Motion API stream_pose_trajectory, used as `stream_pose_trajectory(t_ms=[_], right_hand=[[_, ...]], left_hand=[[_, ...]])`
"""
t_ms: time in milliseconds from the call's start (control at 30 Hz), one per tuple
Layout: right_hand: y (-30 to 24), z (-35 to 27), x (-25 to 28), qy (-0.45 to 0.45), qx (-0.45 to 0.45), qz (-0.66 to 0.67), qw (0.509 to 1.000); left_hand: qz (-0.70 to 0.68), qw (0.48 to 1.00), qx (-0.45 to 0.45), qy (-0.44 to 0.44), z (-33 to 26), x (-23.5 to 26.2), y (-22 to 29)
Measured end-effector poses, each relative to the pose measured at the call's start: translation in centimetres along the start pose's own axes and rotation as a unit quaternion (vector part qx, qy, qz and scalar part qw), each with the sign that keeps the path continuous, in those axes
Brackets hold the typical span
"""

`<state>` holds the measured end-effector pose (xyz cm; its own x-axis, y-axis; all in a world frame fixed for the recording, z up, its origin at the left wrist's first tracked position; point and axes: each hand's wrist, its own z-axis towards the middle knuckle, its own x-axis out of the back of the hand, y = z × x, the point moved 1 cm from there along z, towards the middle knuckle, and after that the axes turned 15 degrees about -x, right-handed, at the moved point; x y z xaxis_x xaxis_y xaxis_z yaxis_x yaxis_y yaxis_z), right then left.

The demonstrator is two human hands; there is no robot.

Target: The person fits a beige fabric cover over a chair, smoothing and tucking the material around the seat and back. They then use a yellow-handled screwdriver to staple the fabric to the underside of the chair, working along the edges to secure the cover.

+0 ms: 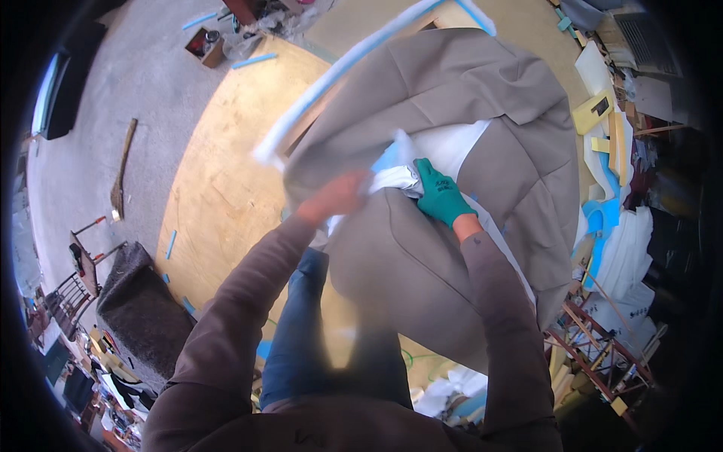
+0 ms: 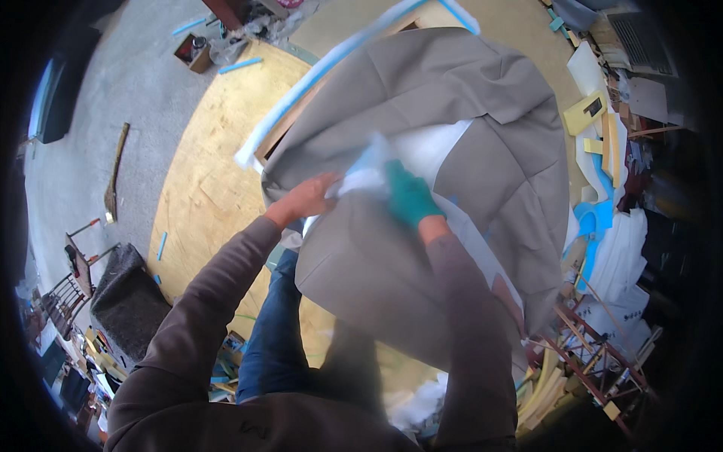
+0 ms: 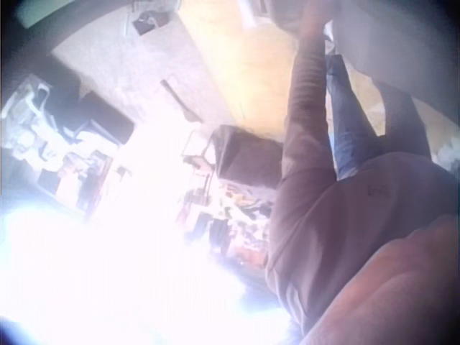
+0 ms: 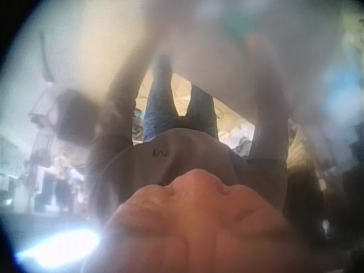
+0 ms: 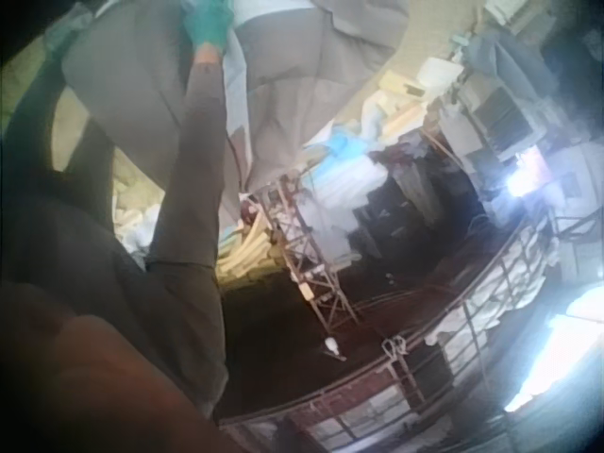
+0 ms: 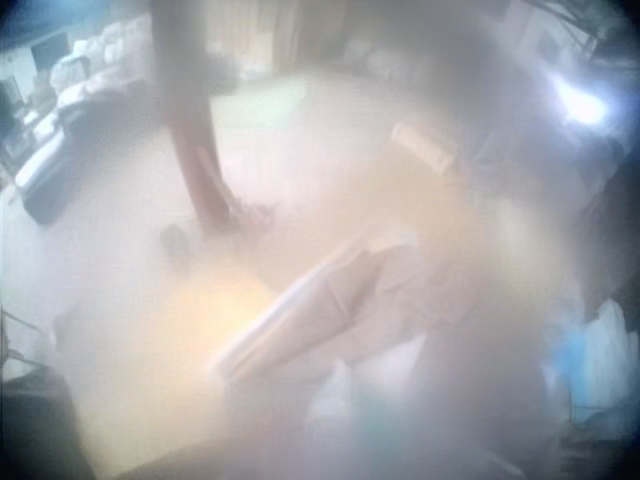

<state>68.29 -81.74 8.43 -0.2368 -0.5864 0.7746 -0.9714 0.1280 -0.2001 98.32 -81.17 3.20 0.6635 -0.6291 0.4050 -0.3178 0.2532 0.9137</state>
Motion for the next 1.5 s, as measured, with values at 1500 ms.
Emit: stream_pose_trajectory(t_ms=[1500], right_hand=[[-6.1,-9.5,14.7,-0.321,-0.087,0.211,0.919]], left_hand=[[-0.13,0.987,0.088,-0.016,-14.2,1.5,7.5]])
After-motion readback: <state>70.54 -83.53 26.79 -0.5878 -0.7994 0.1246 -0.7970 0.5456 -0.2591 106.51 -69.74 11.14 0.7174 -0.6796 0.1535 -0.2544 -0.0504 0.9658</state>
